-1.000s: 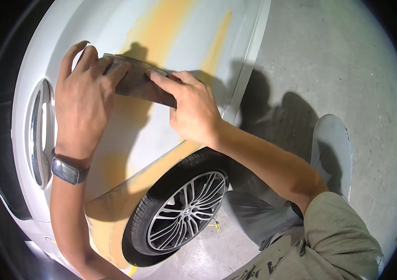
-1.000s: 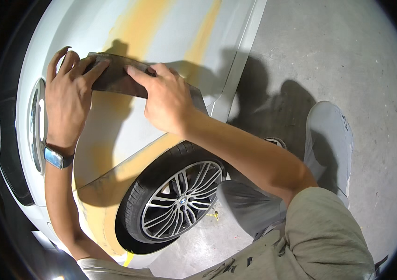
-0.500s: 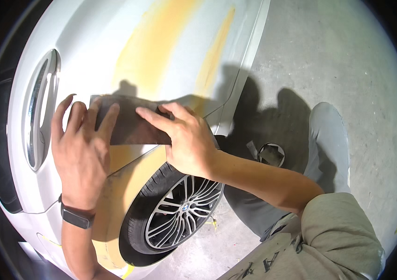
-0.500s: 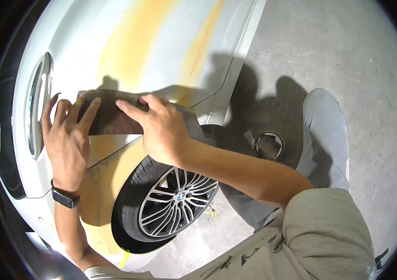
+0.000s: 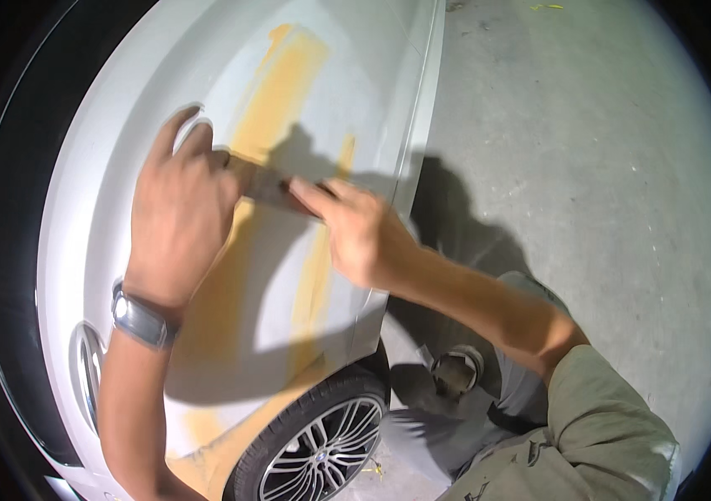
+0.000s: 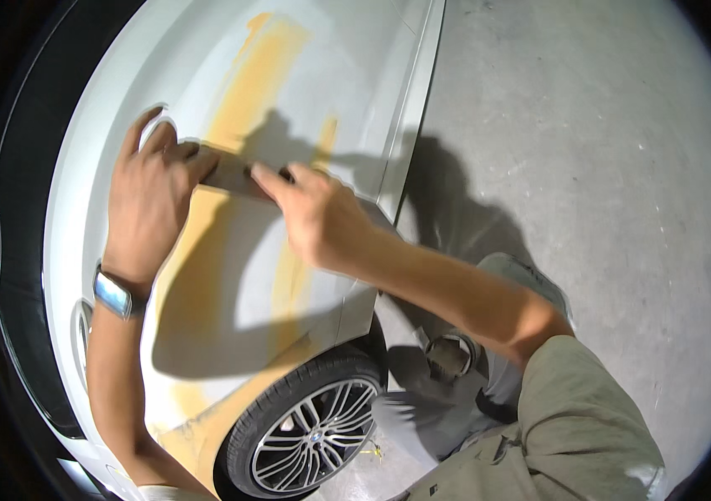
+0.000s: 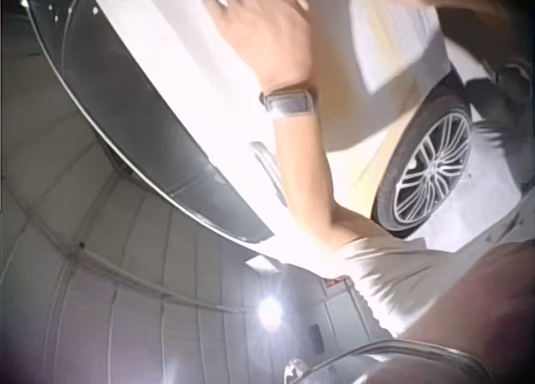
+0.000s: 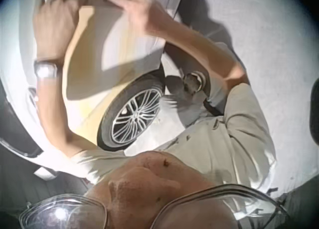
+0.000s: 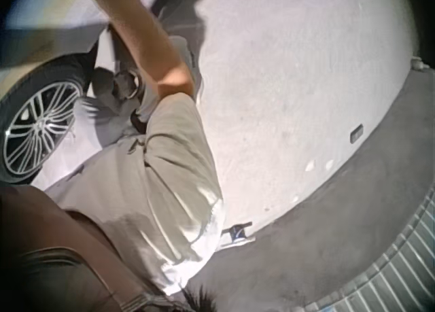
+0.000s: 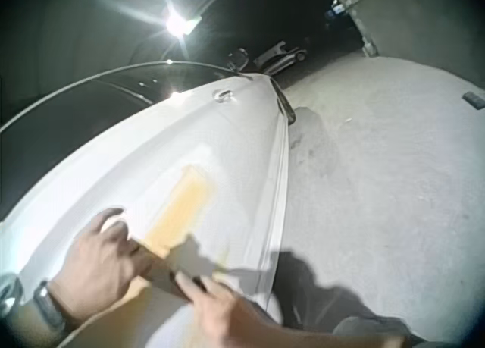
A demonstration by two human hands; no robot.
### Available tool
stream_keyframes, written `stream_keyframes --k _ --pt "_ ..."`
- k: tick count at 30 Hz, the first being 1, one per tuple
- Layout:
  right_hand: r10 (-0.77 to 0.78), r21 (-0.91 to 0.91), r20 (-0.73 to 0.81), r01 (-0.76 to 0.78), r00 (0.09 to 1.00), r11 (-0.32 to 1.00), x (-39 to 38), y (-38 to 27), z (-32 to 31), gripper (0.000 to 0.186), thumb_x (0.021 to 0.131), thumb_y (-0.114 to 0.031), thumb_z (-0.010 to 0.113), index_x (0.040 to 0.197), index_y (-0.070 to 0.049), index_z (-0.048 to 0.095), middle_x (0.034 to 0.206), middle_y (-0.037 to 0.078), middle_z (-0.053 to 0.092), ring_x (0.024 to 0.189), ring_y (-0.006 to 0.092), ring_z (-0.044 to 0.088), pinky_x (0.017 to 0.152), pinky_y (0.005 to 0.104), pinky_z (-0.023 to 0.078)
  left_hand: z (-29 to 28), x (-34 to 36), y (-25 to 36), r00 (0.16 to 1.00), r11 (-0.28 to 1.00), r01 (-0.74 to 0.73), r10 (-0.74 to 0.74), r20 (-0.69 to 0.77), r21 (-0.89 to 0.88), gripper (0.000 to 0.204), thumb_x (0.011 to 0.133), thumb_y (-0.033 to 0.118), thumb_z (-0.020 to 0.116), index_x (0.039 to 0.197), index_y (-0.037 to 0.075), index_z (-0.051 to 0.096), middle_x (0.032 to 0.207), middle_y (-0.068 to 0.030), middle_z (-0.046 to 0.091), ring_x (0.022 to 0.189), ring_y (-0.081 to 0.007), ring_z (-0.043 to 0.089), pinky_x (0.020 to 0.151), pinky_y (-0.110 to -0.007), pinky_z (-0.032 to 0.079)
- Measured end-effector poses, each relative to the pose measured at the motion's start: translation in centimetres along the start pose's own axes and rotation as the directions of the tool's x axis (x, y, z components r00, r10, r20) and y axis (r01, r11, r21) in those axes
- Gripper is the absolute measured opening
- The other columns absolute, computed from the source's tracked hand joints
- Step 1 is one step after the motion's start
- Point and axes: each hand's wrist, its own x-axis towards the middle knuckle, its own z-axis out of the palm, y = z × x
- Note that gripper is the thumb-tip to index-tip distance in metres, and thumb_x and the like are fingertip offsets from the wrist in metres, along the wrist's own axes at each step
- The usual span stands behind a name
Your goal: The person applies a yellow body filler to the wheel arch area of a white car using a metal spreader. They repeatedly scoop filler from a container and spread it over the surface, smoothing it with the tool.
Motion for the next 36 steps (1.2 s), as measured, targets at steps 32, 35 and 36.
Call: stream_keyframes --k 32,35,36 --pt "0.313 0.039 -0.076 -0.311 0.947 0.950 18.7 14.5 -5.2 0.076 0.081 0.011 0.050 0.152 -0.014 0.058 0.122 0.027 0.069 0.113 0.0437 0.066 0.098 0.0472 0.054 9.2 23.4 -7.2 0.986 0.970 -0.150 0.161 -0.040 0.193 0.026 0.088 0.016 0.062 0.097 0.020 0.086 0.076 -0.0024 0.071 0.087 -0.0216 0.060 0.104 -0.037 0.043" --pt "0.363 0.063 -0.049 -0.360 0.931 0.931 17.8 13.4 -4.7 0.075 0.082 0.010 0.050 0.151 -0.015 0.059 0.121 0.025 0.068 0.113 0.0439 0.065 0.099 0.0475 0.054 8.9 22.0 -7.0 0.995 0.987 -0.078 0.087 -0.058 0.144 0.027 0.086 0.014 0.062 0.099 0.019 0.086 0.077 -0.0025 0.071 0.086 -0.0221 0.059 0.105 -0.037 0.043" --pt "0.365 0.058 -0.045 -0.363 0.930 0.930 17.5 12.9 -4.6 0.074 0.082 0.009 0.050 0.151 -0.015 0.059 0.120 0.025 0.068 0.114 0.0437 0.065 0.099 0.0476 0.054 8.7 21.3 -6.9 0.995 0.983 -0.089 0.096 -0.036 0.158 0.027 0.086 0.014 0.062 0.099 0.019 0.086 0.078 -0.0026 0.072 0.087 -0.0221 0.059 0.105 -0.038 0.043"
